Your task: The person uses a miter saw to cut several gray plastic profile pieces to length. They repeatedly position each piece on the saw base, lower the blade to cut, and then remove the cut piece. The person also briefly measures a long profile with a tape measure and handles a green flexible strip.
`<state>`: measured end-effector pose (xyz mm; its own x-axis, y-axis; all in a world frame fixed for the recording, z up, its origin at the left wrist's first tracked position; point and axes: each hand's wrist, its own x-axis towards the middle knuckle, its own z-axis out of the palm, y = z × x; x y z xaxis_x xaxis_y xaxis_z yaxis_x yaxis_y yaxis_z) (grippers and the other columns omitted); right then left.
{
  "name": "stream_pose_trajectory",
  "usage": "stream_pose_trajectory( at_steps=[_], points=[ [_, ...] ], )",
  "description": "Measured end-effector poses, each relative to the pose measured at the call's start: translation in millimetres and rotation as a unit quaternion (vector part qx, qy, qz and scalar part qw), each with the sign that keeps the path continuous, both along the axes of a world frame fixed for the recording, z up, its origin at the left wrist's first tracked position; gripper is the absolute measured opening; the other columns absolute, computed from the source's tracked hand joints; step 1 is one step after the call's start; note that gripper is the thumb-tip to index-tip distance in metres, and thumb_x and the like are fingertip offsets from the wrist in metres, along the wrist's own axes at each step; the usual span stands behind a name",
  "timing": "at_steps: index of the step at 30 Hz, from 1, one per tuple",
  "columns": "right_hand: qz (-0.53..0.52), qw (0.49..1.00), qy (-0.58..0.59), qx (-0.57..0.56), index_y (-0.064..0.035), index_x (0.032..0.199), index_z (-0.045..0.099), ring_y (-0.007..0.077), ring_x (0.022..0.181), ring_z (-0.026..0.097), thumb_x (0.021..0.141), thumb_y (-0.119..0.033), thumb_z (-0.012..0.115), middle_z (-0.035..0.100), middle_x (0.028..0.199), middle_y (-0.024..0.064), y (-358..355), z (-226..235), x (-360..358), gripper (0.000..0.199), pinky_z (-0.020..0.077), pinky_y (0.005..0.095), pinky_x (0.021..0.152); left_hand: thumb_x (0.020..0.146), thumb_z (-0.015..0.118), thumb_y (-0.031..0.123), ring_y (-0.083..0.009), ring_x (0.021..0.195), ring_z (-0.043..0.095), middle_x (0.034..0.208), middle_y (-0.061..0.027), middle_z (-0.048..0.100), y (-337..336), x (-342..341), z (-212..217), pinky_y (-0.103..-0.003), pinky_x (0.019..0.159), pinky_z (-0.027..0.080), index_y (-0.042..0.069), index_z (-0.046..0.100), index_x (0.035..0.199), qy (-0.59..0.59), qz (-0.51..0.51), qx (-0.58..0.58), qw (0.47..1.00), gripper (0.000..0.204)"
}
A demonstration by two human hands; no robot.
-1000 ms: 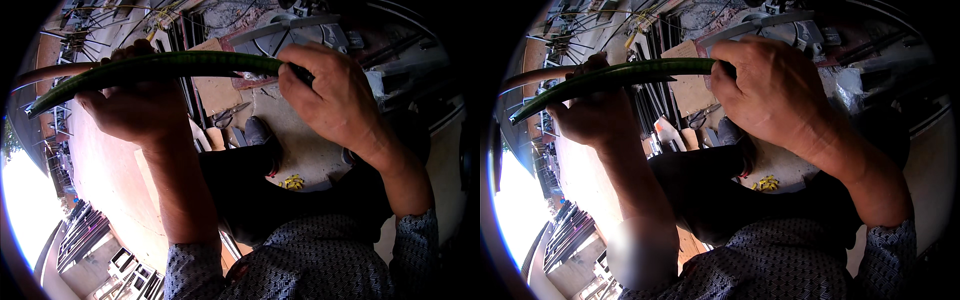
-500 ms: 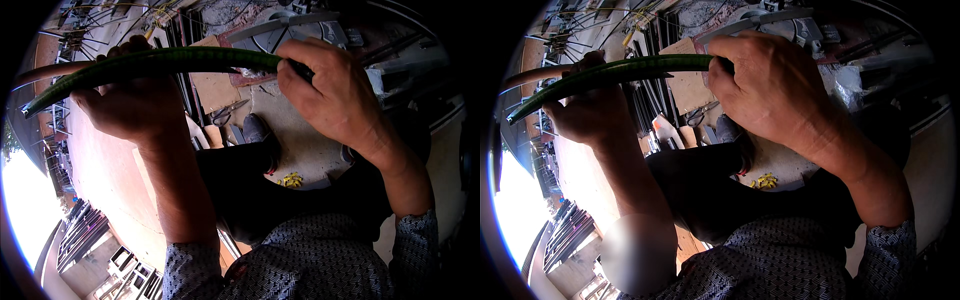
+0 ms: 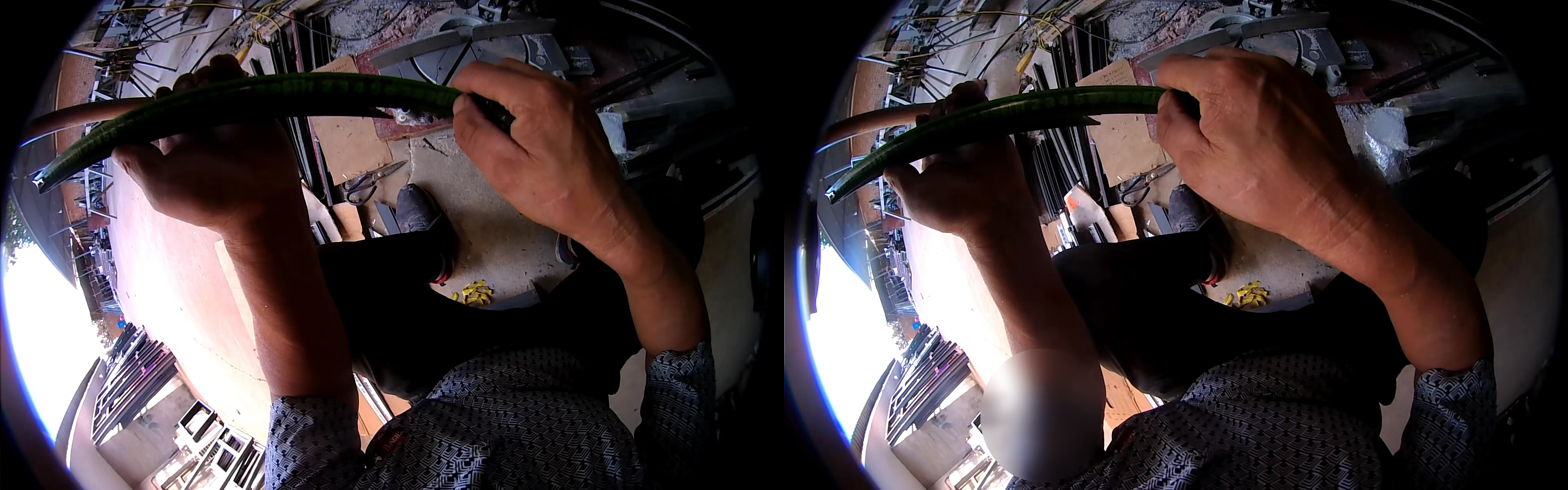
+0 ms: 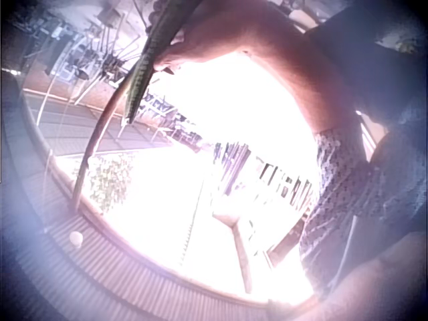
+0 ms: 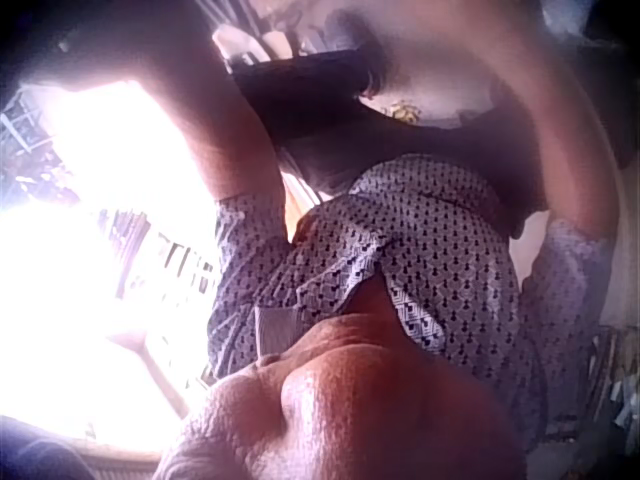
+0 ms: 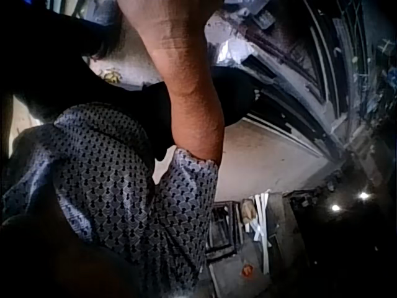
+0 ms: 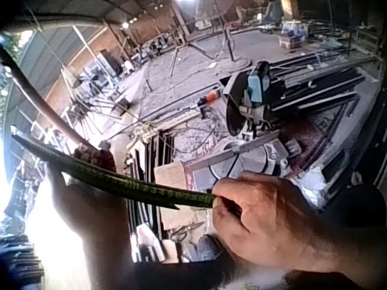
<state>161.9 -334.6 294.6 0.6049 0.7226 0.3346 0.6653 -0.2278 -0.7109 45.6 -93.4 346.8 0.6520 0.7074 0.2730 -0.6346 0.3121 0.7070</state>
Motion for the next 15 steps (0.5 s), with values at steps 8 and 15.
stream_pose_trajectory(
  at_steps=[8,15],
  points=[
    [-0.001,1.0,0.0,0.001,0.0006,0.105,0.07,0.0193,0.069,0.064,0.097,-0.009,0.065,0.065,0.085,0.0114,0.3,-0.5,0.1,0.014,0.0498,0.0337,0.062,0.106,0.03,0.061,-0.0365,0.085,0.058,0.078,-0.0196,0.057,-3.5,0.3,-0.9,-0.047,0.085,0.05,-0.006,0.06,0.091,-0.024,-0.042,-0.018,0.999,0.075],
    [-0.001,1.0,0.0,0.004,0.0006,0.105,0.07,0.0188,0.068,0.064,0.097,-0.009,0.066,0.065,0.083,0.0112,-0.1,0.1,0.1,0.013,0.049,0.0333,0.061,0.106,0.031,0.062,-0.0361,0.083,0.058,0.078,-0.0191,0.057,-5.3,1.6,-0.5,-0.048,0.084,0.051,-0.007,0.06,0.096,-0.014,-0.011,0.001,1.0,0.076]
  ],
)
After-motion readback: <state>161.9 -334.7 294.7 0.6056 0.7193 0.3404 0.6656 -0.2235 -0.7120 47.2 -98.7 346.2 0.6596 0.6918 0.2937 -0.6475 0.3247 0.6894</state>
